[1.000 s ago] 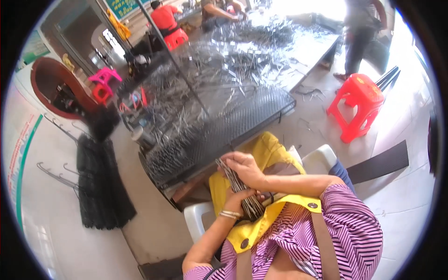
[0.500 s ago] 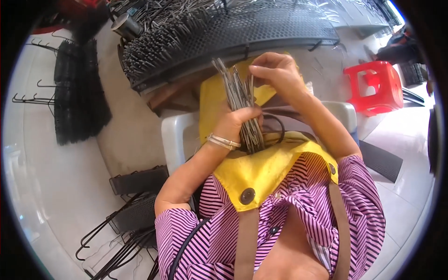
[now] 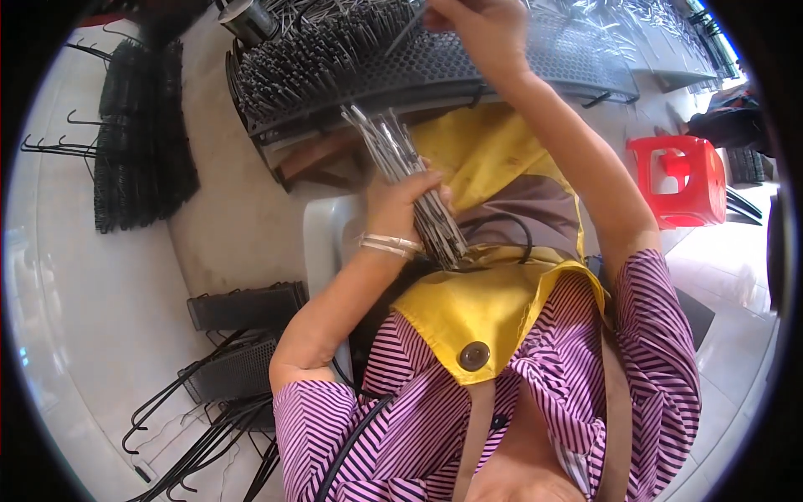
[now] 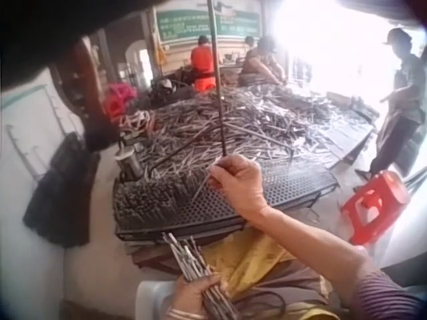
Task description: The recorder is inserting thin metal rods into a black plastic mesh to assemble a rack.
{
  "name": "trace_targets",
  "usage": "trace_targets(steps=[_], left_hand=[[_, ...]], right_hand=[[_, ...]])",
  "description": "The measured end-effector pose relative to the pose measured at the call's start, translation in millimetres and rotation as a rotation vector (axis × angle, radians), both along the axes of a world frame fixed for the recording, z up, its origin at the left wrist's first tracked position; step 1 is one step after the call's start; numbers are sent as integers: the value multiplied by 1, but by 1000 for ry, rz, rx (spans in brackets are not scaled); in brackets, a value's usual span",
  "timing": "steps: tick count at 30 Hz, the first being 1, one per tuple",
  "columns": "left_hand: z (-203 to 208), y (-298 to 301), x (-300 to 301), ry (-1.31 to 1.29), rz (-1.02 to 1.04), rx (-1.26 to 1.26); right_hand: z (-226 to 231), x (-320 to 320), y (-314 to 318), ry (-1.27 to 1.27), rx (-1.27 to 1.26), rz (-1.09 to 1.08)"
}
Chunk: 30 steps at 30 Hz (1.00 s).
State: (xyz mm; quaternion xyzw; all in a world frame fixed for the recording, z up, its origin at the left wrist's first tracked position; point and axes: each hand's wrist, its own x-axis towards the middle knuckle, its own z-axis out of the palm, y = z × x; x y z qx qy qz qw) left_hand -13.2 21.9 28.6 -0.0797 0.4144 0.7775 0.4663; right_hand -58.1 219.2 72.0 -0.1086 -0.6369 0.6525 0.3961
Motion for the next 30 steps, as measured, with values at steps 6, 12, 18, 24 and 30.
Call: trace_targets(steps=[6, 12, 18, 24, 30], left_hand=[[-4, -4, -5, -23, 45, -39], [0, -3, -5, -53, 47, -37], [4, -1, -4, -35, 3, 12], [2, -3, -7, 10, -14, 54], [0, -3, -3, 149, -159, 74]], right_hand=[[-7, -33, -12, 8, 219, -23], [-5, -45, -16, -97, 821, -42], [-5, -55, -19, -474, 1292, 47], [5, 4, -34, -645, 527, 426], [2, 44, -32, -659, 225, 548]])
